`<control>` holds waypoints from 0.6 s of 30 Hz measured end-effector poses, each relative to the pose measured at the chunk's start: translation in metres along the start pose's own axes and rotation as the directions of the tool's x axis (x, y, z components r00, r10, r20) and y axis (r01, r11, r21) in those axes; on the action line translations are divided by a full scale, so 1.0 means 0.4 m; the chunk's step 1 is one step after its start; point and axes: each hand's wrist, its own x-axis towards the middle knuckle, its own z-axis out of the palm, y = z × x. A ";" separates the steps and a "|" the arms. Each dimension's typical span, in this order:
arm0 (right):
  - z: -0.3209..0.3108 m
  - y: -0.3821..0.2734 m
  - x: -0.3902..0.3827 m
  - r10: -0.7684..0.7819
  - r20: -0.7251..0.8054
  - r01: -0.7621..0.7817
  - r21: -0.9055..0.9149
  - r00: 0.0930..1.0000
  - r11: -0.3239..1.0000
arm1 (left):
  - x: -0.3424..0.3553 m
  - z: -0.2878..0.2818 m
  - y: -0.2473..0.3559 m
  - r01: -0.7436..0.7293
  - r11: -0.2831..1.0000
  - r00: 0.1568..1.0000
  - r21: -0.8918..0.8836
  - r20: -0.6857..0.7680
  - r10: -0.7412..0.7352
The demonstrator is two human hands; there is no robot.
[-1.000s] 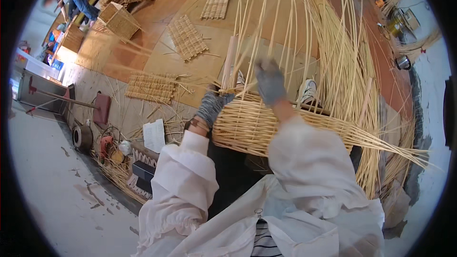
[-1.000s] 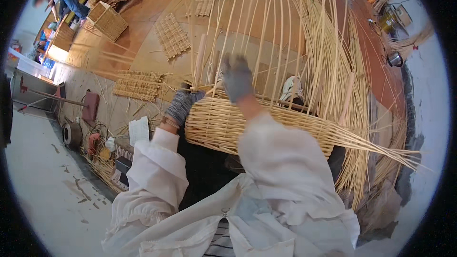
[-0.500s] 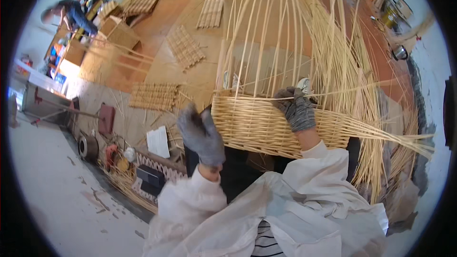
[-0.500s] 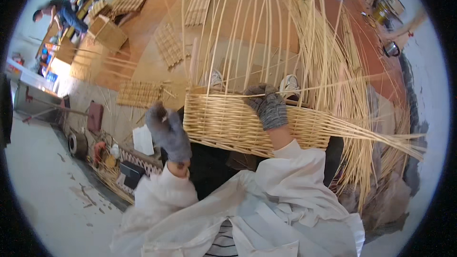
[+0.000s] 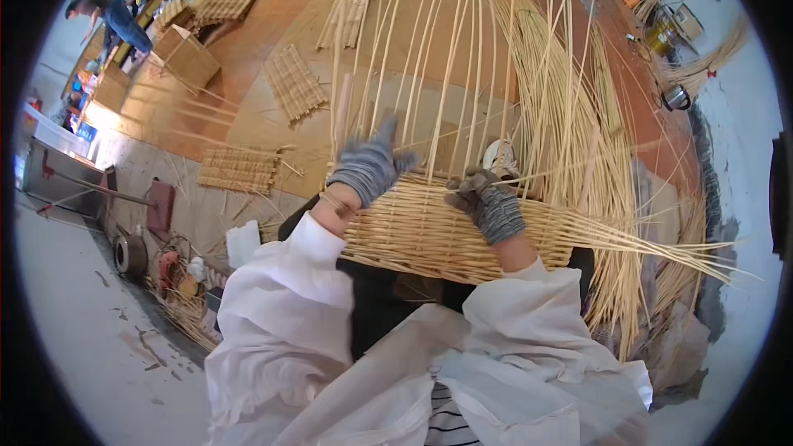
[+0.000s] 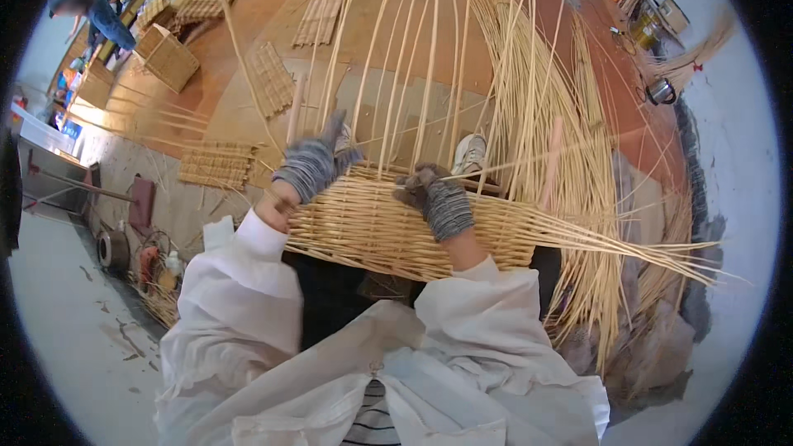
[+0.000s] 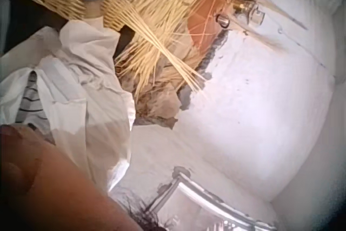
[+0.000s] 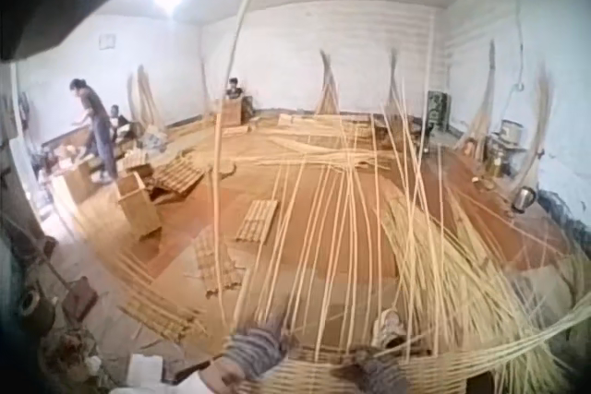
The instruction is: The recorder is weaving a large wicker basket using long thin wooden strips.
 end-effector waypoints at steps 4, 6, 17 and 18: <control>0.059 -0.103 0.163 -0.188 0.435 0.459 -0.882 0.881 0.110 | -0.029 0.077 0.012 0.214 0.968 0.963 -0.132 0.196 -0.186; 0.021 -0.094 0.218 -0.289 0.310 0.414 -0.789 0.906 0.454 | -0.007 0.060 0.091 0.311 0.947 0.937 -0.081 0.194 -0.291; -0.175 -0.074 0.160 -0.567 0.248 0.342 -0.937 0.785 0.064 | -0.068 0.122 0.337 -0.147 0.984 0.974 0.097 0.188 0.127; -0.227 -0.035 0.226 -0.658 0.439 0.300 -0.899 0.612 -0.320 | -0.050 0.146 0.372 -0.098 0.990 0.983 0.100 0.167 0.080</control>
